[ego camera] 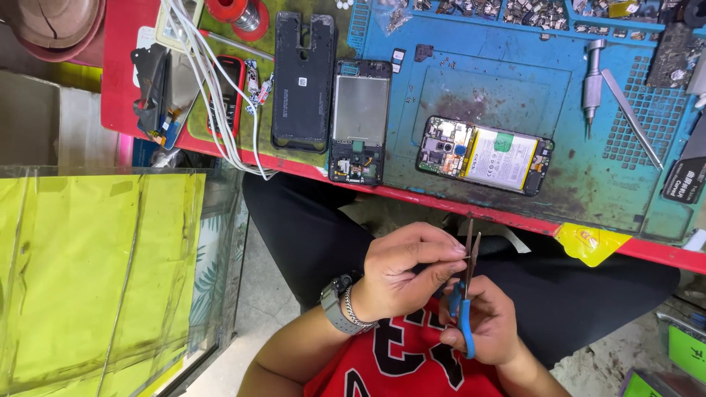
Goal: The person handles a disassembled smartphone, manipulating internal components and a battery. They then use scissors to cut a small piece of white material and apply adhesive from a tube to the phone's internal parts.
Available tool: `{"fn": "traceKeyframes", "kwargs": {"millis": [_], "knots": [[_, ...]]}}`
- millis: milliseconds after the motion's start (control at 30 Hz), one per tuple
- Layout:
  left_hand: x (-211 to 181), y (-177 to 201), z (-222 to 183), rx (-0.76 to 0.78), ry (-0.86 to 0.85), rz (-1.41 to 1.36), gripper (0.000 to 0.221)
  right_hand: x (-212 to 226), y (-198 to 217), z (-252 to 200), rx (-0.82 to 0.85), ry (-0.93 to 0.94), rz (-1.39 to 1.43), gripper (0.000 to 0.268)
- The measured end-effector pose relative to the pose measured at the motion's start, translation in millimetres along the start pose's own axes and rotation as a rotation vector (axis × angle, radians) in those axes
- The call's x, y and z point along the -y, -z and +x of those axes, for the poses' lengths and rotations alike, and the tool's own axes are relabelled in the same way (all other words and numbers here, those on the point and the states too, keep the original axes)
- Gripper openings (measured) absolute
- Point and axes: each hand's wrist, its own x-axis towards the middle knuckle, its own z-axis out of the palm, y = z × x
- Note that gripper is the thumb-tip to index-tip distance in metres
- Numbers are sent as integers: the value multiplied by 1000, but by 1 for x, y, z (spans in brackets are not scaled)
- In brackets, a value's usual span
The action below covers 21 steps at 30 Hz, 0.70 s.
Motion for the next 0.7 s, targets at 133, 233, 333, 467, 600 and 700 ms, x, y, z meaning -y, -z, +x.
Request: {"fn": "traceKeyframes", "kwargs": {"millis": [133, 233, 333, 467, 600, 700], "knots": [[2, -2, 0, -12, -23, -8, 11, -5, 4, -5, 3, -29, 8, 55], [2, -4, -1, -24, -34, -19, 11, -6, 4, -6, 5, -41, 26, 57], [2, -8, -2, -41, -68, -23, 13, -6, 4, -6, 10, -40, 51, 56], [0, -10, -1, -61, -75, -19, 14, -7, 2, -4, 17, -6, 57, 52], [0, -11, -1, -62, -76, -19, 14, -4, 0, -2, 10, 21, -10, 49], [1, -12, -2, -68, -82, -15, 14, -7, 1, -3, 2, 22, -40, 49]]}}
